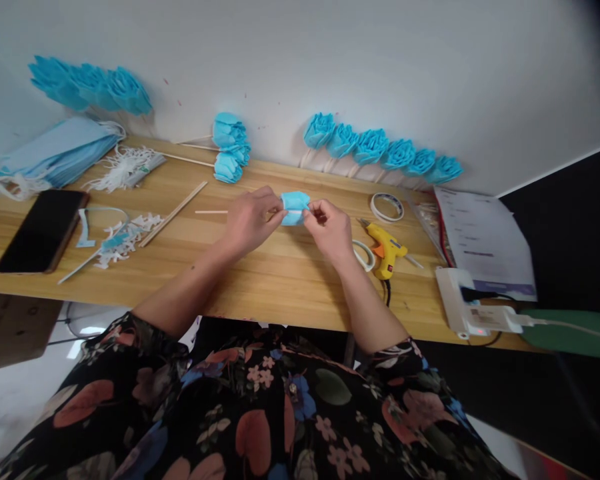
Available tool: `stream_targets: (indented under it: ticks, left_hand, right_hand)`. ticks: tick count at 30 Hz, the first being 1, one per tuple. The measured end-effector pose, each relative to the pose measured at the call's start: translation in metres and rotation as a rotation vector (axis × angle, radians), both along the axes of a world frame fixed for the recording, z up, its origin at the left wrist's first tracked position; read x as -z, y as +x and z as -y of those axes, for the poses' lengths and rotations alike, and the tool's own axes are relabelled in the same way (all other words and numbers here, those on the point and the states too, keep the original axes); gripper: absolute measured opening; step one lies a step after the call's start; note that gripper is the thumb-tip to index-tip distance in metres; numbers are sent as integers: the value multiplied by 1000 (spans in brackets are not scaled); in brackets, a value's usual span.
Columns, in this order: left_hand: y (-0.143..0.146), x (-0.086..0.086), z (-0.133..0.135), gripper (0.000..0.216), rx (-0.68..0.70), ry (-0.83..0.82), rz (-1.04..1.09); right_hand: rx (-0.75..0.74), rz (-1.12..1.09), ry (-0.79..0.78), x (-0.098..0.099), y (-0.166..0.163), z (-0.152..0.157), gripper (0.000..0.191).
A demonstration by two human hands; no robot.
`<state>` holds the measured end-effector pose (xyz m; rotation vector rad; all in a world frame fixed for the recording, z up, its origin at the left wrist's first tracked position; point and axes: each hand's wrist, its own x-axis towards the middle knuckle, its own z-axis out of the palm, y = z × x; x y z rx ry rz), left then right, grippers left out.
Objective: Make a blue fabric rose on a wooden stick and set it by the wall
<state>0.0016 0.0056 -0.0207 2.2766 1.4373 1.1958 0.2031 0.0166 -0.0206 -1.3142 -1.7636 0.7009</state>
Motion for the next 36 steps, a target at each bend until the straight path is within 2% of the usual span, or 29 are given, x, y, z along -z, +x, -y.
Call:
stream_targets:
  ticks: [6, 14, 24, 27, 32, 34, 36]
  left_hand:
    - [-15, 2, -11, 13, -16, -17, 33]
    - [-18, 2, -14, 8, 35, -19, -36]
    - [-19, 2, -14, 12, -1, -4, -77]
    - [-16, 3, -13, 11, -7, -14, -59]
    - [-4, 1, -2, 10, -179, 118, 15]
    - [2, 1, 3, 11, -160, 136, 1]
    - [9, 4, 6, 11, -92, 86, -9]
  right_hand:
    - [-49, -163, -50, -6, 8, -3, 23]
    - [-56, -85, -82, -5, 8, -3, 20]
    - [-99, -38, -82, 1, 7, -5, 17]
    - [-99, -39, -104, 0, 6, -5, 15]
    - [-21, -60, -94, -3, 2, -3, 13]
    - [4, -65, -84, -3, 0, -2, 13]
    - [14, -75, -75, -3, -2, -1, 13]
